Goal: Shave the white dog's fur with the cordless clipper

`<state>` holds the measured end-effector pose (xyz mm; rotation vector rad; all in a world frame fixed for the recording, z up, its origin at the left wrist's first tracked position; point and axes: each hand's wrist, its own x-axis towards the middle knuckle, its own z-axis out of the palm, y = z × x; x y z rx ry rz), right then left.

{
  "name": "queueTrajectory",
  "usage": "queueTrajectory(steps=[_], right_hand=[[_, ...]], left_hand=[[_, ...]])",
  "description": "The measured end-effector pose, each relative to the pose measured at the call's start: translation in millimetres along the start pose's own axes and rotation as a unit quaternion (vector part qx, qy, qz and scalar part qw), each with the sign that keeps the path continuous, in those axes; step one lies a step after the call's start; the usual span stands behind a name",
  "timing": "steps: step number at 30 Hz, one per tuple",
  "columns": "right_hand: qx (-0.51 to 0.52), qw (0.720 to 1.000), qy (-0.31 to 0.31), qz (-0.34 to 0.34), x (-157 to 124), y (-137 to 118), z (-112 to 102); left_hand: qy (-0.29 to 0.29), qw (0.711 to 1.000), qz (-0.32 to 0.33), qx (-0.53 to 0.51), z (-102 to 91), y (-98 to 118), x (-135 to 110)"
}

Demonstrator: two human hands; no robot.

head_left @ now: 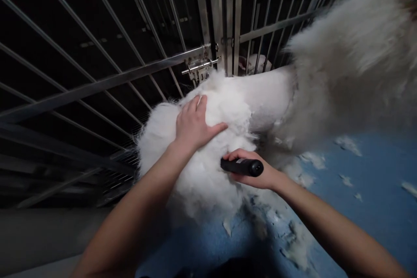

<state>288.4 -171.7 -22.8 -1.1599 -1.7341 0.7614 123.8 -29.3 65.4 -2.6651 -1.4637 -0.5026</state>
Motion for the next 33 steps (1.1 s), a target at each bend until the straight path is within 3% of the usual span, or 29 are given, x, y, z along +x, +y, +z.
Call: queueTrajectory(steps=[5,9,13,15,17,21,26,30,33], right_hand=[[0.043,0.987,0.147,-0.055,15.6,-17.5,-13.0],[0.011,0.996,0.08,-0.027,14.0,10.4,2.9],[-0.018,0.999,0.027,-0.031,-18.3,40.5,16.2],[0.005,0.999,0.032,-0.031,-31.1,36.3,10.2],[0.044,0.996,0.079,-0.007,-32.5,19.7,-2.2],[0.117,0.972,0.198,-0.046,-2.6,-11.4,-20.0],[0.076,0.98,0.183,-0.004,26.0,8.6,-8.1],[0.073,0.983,0.163,0.032,11.9,38.8,5.9],[0.069,0.989,0.109,0.066,-2.8,42.7,6.6]], left_hand=[[0.0,1.0,0.009,-0.004,-3.7,2.7,2.6],[-0.009,1.0,0.009,0.008,-3.9,1.7,5.3],[-0.009,1.0,-0.001,0.004,-2.9,-0.8,5.4],[-0.006,1.0,-0.004,0.0,-2.4,-1.8,4.6],[0.0,1.0,-0.002,-0.004,-2.3,-2.4,3.7],[0.006,1.0,0.0,0.0,-2.0,-2.7,3.5],[0.008,1.0,0.0,0.012,0.0,-4.1,5.3],[0.016,1.0,0.0,0.018,1.2,-5.8,5.3],[0.013,1.0,-0.008,0.018,1.2,-7.8,4.9]])
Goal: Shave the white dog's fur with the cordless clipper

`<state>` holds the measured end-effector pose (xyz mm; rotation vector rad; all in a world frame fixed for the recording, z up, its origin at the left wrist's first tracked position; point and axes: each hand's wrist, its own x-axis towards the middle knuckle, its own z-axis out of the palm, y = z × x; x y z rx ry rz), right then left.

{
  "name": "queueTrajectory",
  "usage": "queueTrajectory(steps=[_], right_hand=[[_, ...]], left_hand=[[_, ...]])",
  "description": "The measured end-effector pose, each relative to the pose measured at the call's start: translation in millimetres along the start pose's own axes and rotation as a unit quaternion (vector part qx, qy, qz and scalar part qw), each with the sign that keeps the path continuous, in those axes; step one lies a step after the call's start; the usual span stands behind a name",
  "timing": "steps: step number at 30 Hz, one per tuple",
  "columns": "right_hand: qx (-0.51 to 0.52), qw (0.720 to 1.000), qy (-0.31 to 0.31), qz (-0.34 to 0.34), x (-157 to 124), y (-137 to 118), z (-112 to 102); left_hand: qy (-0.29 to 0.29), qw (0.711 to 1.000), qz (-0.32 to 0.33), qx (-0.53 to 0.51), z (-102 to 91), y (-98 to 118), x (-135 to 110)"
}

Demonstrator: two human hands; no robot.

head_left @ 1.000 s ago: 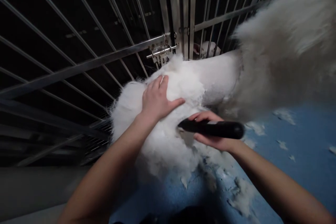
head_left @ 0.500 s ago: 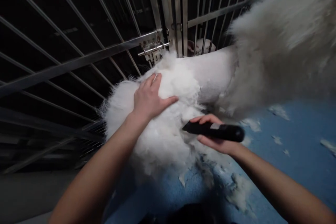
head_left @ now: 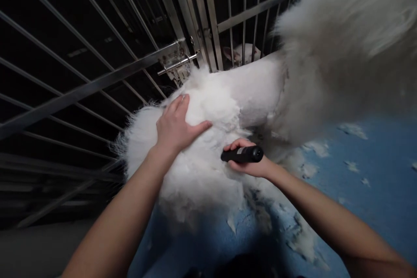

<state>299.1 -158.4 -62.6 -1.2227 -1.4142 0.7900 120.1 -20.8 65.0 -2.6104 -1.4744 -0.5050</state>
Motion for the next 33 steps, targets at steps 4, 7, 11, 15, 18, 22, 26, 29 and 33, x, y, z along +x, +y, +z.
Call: queueTrajectory(steps=[4,7,11,15,18,22,26,29,33], right_hand=[[0.06,0.996,0.045,-0.053,0.4,-26.1,-10.9],[0.091,0.982,0.115,-0.12,15.2,-38.8,-13.1],[0.068,0.99,0.089,-0.081,23.6,-10.9,-4.8],[0.071,0.997,0.024,-0.032,10.5,20.1,-6.5],[0.086,0.996,-0.007,-0.012,4.9,13.6,-15.9],[0.143,0.985,0.096,-0.023,10.0,-14.0,-12.6],[0.109,0.987,0.108,-0.042,9.1,-16.0,10.8],[0.078,0.991,0.099,-0.038,0.9,-3.8,21.2],[0.069,0.994,0.082,-0.032,-6.8,-3.2,12.4]], left_hand=[[0.001,1.0,0.0,-0.007,0.2,-4.3,0.1],[0.005,1.0,0.002,-0.007,0.4,-7.1,0.9],[0.008,1.0,0.008,-0.004,0.4,-8.8,1.9],[0.011,1.0,0.014,0.006,1.2,-10.8,1.8],[0.015,1.0,0.014,0.001,2.7,-12.5,1.8],[0.033,0.999,0.004,-0.015,4.9,-13.5,2.8],[0.038,0.999,0.006,-0.025,6.4,-13.7,3.3],[0.038,0.999,0.012,-0.029,7.5,-14.2,2.9],[0.036,0.999,0.0,-0.028,8.2,-13.9,2.0]])
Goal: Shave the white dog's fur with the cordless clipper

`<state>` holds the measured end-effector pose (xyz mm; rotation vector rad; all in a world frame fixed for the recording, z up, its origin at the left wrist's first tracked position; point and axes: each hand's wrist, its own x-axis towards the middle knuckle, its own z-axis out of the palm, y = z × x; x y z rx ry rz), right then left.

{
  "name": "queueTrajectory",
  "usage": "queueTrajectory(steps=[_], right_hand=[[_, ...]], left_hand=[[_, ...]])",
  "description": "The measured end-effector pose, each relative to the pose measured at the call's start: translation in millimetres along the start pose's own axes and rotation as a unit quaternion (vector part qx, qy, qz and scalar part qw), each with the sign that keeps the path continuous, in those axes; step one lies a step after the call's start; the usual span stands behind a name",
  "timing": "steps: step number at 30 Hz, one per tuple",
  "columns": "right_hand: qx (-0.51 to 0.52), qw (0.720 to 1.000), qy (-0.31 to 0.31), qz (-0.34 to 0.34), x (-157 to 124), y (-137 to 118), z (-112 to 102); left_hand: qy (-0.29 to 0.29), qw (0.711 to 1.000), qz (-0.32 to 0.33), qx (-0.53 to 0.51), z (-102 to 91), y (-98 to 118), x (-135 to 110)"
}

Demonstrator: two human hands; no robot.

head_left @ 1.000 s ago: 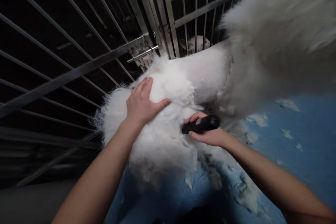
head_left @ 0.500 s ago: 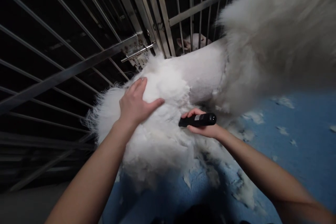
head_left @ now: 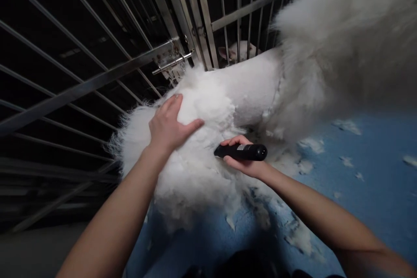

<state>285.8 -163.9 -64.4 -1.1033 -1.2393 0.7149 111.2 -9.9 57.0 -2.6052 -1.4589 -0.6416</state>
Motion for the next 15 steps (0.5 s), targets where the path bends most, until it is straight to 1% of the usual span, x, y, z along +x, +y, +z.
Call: queueTrajectory(steps=[1,4,5,6,9,11,15], right_hand=[[0.006,1.0,0.01,-0.002,1.1,-5.2,-4.5],[0.05,0.995,0.086,-0.029,10.1,-26.7,-17.3],[0.061,0.992,0.101,-0.042,14.3,-33.4,-20.0],[0.065,0.991,0.101,-0.054,18.7,-38.7,-21.4],[0.039,0.996,0.049,-0.069,29.2,-41.2,-18.8],[0.015,0.998,0.026,-0.057,32.1,-32.6,-13.9],[0.001,1.0,0.014,-0.028,30.0,-9.9,-6.4]], left_hand=[[-0.004,1.0,-0.004,0.0,-0.1,0.4,-0.1],[-0.013,1.0,-0.01,-0.003,-1.2,1.6,-0.5],[-0.015,1.0,-0.009,-0.004,-1.6,1.9,-0.6],[-0.015,1.0,-0.008,-0.005,-2.1,2.0,-0.8],[-0.014,1.0,-0.007,-0.007,-3.0,1.4,-1.4],[-0.014,1.0,-0.005,-0.007,-3.2,0.6,-1.3],[-0.013,1.0,0.004,-0.009,-3.1,-0.9,-0.1]])
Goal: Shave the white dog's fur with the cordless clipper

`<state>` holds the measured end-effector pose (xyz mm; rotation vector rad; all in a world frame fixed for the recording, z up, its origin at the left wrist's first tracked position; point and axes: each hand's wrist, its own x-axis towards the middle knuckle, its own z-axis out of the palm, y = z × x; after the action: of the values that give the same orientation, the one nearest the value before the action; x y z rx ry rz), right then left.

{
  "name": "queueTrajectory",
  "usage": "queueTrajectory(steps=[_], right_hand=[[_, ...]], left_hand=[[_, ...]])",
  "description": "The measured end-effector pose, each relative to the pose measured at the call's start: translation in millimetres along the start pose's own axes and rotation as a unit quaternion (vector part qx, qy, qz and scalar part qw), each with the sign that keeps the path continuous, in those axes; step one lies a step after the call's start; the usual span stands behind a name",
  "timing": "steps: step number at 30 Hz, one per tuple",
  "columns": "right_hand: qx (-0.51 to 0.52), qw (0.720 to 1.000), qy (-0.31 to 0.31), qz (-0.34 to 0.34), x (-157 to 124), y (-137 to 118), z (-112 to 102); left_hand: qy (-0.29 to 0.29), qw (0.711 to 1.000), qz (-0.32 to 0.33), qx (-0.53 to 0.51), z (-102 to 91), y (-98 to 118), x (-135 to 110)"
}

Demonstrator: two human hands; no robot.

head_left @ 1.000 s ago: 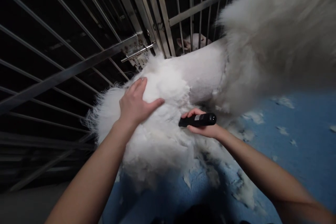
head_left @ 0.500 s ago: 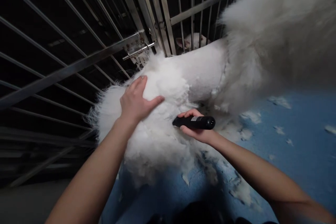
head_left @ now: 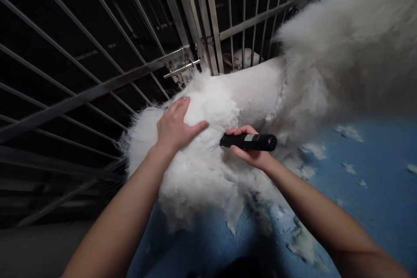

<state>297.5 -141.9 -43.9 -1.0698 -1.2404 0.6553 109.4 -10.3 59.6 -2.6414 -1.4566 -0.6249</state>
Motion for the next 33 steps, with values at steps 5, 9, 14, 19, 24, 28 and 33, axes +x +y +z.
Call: queueTrajectory(steps=[5,9,14,19,24,28,33], right_hand=[[-0.038,0.999,-0.012,-0.002,-5.5,6.6,-3.2],[-0.035,0.999,0.001,0.003,-8.3,-9.9,-6.8],[-0.009,0.998,0.053,-0.013,-14.8,-15.0,16.3],[-0.08,0.996,0.028,0.029,-30.8,2.3,25.7],[-0.062,0.997,0.032,0.018,-38.2,-17.1,10.5],[-0.047,0.998,0.029,-0.009,-35.0,-27.7,29.1],[-0.143,0.987,0.021,-0.071,-43.1,-11.1,52.6]], left_hand=[[-0.001,1.0,0.003,-0.007,1.0,-1.4,0.8],[0.015,1.0,0.01,-0.023,5.4,-4.9,0.4],[0.048,0.997,0.023,-0.055,10.6,-10.6,3.0],[0.059,0.996,0.039,-0.051,13.6,-9.9,-16.2],[0.102,0.994,0.041,0.009,34.0,-25.6,-81.5],[0.118,0.992,0.032,0.008,52.9,-59.8,-113.6],[0.093,0.995,0.041,-0.024,59.7,-89.4,-113.9]])
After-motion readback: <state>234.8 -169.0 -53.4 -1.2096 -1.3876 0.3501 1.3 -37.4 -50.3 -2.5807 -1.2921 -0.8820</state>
